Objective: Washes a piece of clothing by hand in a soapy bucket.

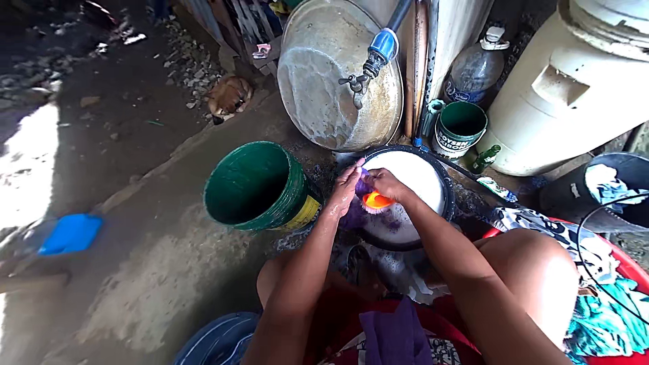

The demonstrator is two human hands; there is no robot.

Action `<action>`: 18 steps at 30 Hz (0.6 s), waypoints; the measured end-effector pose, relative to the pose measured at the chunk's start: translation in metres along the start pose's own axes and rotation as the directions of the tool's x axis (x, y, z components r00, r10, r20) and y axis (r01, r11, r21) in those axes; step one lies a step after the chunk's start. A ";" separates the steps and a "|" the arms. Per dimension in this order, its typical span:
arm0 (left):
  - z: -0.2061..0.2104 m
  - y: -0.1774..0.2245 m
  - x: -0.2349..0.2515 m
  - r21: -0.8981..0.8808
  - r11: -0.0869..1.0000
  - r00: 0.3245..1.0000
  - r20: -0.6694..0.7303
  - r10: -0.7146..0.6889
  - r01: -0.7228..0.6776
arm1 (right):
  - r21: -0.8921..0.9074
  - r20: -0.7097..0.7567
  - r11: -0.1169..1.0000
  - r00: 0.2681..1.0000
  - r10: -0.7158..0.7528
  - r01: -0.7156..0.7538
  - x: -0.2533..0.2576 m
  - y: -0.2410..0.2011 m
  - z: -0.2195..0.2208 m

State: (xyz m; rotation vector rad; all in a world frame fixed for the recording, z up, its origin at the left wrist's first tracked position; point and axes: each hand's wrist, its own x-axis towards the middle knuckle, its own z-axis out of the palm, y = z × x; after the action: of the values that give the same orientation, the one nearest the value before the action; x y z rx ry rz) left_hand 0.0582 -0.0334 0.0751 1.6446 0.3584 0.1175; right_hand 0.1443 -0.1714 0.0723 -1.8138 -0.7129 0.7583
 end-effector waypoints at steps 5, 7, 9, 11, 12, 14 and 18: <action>-0.002 0.006 -0.021 -0.200 0.975 0.989 0.088 0.118 -0.098 | 0.071 -0.108 0.994 0.992 -0.070 0.078 -0.015 -0.068 -0.036; 0.000 0.002 -0.026 -0.105 0.986 0.982 0.128 0.142 -0.129 | 0.141 -0.155 0.978 0.979 -0.129 0.152 -0.029 -0.099 -0.048; 0.003 -0.006 -0.029 0.036 0.996 0.987 0.140 0.078 -0.084 | 0.266 -0.209 0.937 0.962 -0.173 0.227 -0.047 -0.127 -0.059; 0.002 -0.011 -0.034 0.040 0.999 0.995 0.096 0.022 -0.026 | 0.390 -0.255 0.873 0.946 -0.202 0.292 -0.066 -0.142 -0.069; -0.002 -0.012 -0.036 -0.031 0.999 0.999 0.048 0.022 -0.020 | 0.441 -0.280 0.841 0.939 -0.202 0.313 -0.073 -0.140 -0.073; -0.014 -0.005 -0.039 -0.220 0.972 0.995 -0.072 0.068 -0.083 | 0.541 -0.325 0.783 0.935 -0.142 0.307 -0.080 -0.116 -0.083; -0.032 0.015 -0.044 -0.415 0.905 0.991 -0.128 0.044 -0.094 | 0.771 -0.297 0.623 0.940 0.165 0.134 -0.068 0.007 -0.078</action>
State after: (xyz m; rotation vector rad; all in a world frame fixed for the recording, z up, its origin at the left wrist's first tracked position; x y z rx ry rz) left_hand 0.0102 -0.0171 0.0992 1.2239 0.3351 0.3234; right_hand 0.1617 -0.2694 0.1013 -1.0711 -0.0675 0.5977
